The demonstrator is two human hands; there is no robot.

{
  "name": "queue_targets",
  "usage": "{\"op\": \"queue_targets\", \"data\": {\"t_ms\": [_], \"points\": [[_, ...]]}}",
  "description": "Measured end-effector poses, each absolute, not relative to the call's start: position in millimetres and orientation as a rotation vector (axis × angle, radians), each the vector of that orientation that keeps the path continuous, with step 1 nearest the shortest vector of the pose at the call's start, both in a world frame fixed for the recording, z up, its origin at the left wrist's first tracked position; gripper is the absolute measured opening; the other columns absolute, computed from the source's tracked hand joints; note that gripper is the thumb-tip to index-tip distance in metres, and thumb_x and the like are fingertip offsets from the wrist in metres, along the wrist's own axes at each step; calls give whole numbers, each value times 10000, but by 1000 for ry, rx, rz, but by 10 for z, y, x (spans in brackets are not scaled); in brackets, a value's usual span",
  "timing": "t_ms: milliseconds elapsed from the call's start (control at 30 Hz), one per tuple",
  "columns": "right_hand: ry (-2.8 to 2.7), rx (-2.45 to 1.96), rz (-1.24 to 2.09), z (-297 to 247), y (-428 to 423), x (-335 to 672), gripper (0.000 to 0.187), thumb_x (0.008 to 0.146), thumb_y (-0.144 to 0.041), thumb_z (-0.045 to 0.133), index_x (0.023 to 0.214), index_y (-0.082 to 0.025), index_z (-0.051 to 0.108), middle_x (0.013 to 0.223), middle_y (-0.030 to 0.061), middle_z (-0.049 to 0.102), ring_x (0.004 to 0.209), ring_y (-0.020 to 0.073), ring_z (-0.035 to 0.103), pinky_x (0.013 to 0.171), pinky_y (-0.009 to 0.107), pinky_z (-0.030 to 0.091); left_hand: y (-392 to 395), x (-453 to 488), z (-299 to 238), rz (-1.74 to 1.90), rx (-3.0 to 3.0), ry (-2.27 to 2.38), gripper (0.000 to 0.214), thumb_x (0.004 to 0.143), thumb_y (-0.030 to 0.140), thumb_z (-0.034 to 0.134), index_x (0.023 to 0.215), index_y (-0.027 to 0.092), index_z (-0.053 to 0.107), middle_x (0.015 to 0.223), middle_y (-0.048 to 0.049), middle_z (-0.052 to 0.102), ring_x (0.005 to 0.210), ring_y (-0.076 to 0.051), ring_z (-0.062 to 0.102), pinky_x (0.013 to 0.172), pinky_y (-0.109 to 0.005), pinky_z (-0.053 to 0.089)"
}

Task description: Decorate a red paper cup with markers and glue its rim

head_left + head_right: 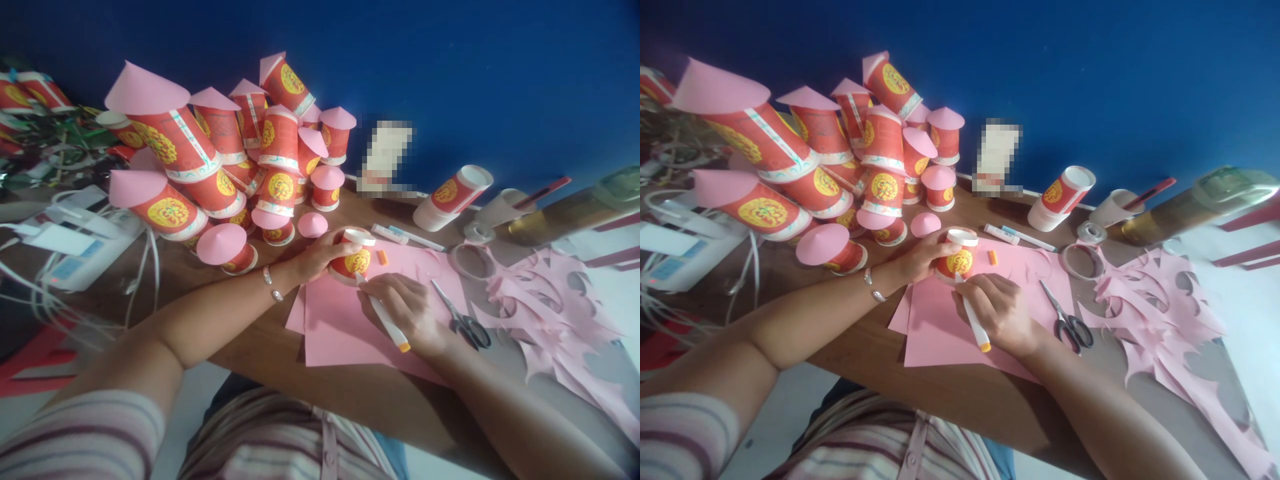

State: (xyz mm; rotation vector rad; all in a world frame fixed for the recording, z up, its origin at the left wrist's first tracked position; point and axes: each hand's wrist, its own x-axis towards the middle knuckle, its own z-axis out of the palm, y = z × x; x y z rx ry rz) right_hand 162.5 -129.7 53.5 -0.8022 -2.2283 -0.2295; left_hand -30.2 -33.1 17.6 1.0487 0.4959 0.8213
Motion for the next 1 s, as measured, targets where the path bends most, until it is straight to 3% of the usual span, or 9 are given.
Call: {"op": "queue_targets", "data": {"t_ms": [433,1000], "points": [[-2282,-774,-188,547,-1292,1627,130,986,-69,662,1046,-176,620,798,30,747,678,155,720,628,275,575,-337,-313,179,824,1080,508,424,845,394,840,1197,171,757,1162,-102,750,1068,-228,682,954,-349,506],[-2255,-795,-210,562,-1308,1632,192,915,-31,663,1001,-199,623,746,-8,721,614,137,679,609,261,553,-324,-308,172,826,1030,516,430,823,400,849,1175,174,751,1154,-107,752,1057,-234,682,950,-357,500]]}}
